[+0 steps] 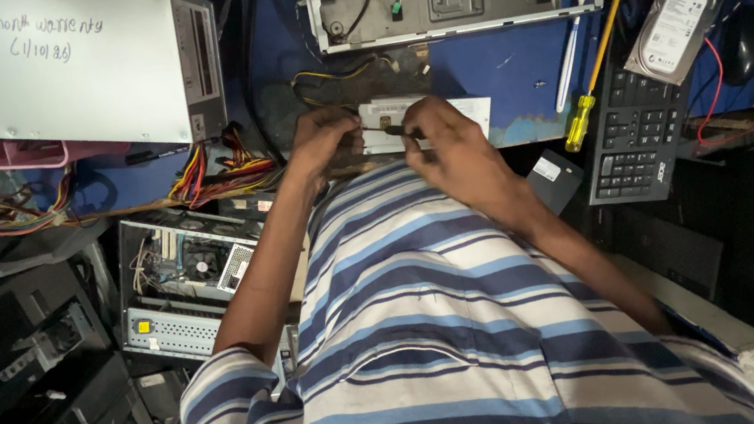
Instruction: The person uses a screwdriver to remove screws from a computer power supply unit, then slides the power supply into an open computer case and secures it with screws. The workspace contains multiple computer towers, a keyboard, and various tools.
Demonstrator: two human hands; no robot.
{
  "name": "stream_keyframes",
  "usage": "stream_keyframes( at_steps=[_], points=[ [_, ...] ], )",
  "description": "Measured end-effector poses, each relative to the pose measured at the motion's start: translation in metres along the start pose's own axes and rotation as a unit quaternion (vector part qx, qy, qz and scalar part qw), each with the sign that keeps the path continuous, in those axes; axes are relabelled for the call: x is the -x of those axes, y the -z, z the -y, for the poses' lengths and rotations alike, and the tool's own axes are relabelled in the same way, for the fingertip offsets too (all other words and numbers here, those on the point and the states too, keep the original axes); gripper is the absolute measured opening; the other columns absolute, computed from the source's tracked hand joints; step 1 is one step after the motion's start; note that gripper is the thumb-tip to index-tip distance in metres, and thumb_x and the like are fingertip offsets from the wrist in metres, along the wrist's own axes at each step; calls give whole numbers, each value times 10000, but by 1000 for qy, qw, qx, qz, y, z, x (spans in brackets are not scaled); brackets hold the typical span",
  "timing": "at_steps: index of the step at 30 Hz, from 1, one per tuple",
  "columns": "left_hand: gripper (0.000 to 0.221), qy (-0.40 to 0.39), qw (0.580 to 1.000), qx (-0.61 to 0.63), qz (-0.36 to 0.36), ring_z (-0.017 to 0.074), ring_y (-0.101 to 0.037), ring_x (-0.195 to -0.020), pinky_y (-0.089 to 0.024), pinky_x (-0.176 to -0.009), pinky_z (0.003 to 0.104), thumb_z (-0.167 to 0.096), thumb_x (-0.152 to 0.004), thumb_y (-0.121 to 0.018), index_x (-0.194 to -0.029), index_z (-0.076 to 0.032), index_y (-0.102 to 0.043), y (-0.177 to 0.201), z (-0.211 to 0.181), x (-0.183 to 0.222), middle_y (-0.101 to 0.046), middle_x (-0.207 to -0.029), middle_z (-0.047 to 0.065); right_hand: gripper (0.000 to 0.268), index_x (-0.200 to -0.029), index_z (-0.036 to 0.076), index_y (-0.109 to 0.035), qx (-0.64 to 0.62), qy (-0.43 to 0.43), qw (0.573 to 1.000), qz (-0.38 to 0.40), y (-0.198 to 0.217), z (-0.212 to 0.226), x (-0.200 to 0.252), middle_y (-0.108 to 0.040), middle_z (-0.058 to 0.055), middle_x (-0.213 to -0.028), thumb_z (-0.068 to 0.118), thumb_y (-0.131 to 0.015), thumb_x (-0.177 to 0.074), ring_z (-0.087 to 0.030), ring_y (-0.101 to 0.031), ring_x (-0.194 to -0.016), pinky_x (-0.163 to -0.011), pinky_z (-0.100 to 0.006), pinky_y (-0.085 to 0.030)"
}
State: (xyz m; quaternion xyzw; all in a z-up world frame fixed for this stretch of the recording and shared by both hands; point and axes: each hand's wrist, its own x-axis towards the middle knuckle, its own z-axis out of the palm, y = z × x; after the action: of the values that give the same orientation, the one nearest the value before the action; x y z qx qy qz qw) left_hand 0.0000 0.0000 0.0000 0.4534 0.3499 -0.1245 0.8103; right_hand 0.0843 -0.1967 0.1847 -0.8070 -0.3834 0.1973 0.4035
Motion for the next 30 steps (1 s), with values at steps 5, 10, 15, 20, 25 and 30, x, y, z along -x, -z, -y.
stream_keyframes(
  at_steps=[5, 10, 15, 20, 25, 30],
  points=[
    [140, -113, 986, -121, -4, 215, -714, -830, -580, -769, 321, -25, -870, -698, -980, 53, -739, -6, -7, 13, -760, -899, 124, 268, -1093, -12, -575, 123, 108, 985, 54, 1, 17, -11, -573, -191, -1105, 30, -701, -861, -405, -623, -1039, -899, -460, -551],
    [719, -406, 803, -435, 24, 448, -580, -1209, -455, -1041, 486, -158, -721, -831, -1345, 27, -526, -4, -31, 50, -602, -1298, 271, 258, -1116, -28, -579, 107, 46, 987, 112, 10, 39, -28, -585, -216, -1092, 14, -667, -877, -412, -624, -983, -825, -470, -537],
    [984, -389, 780, -477, 111, 469, -468, -1363, -379, -1152, 502, -210, -744, -862, -1550, 11, -342, -4, -26, 45, -472, -1491, 285, 229, -1043, -30, -562, 97, 56, 983, 145, 22, 46, -53, -615, -211, -1033, 1, -676, -846, -421, -634, -976, -830, -486, -521],
    [931, -380, 803, -449, 102, 458, -494, -1355, -400, -1155, 491, -227, -761, -853, -1529, 1, -380, 7, -3, 26, -497, -1468, 276, 237, -1075, -37, -586, 87, 59, 978, 181, 26, 54, -56, -624, -222, -1058, -79, -618, -844, -425, -647, -997, -830, -477, -525],
    [911, -396, 802, -439, 86, 452, -505, -1343, -410, -1143, 485, -256, -755, -876, -1501, -6, -416, 10, 2, 24, -512, -1451, 268, 313, -1143, -67, -593, 122, 105, 970, 184, 18, 56, -55, -625, -232, -1080, -105, -578, -833, -425, -649, -980, -825, -468, -534],
    [838, -437, 793, -412, 99, 432, -528, -1351, -432, -1157, 473, -202, -749, -852, -1466, -14, -461, 5, -9, 30, -544, -1440, 235, 269, -1097, -63, -589, 139, 109, 965, 192, 11, 54, -47, -625, -243, -1113, -92, -564, -831, -436, -644, -1003, -837, -472, -545]
  ],
)
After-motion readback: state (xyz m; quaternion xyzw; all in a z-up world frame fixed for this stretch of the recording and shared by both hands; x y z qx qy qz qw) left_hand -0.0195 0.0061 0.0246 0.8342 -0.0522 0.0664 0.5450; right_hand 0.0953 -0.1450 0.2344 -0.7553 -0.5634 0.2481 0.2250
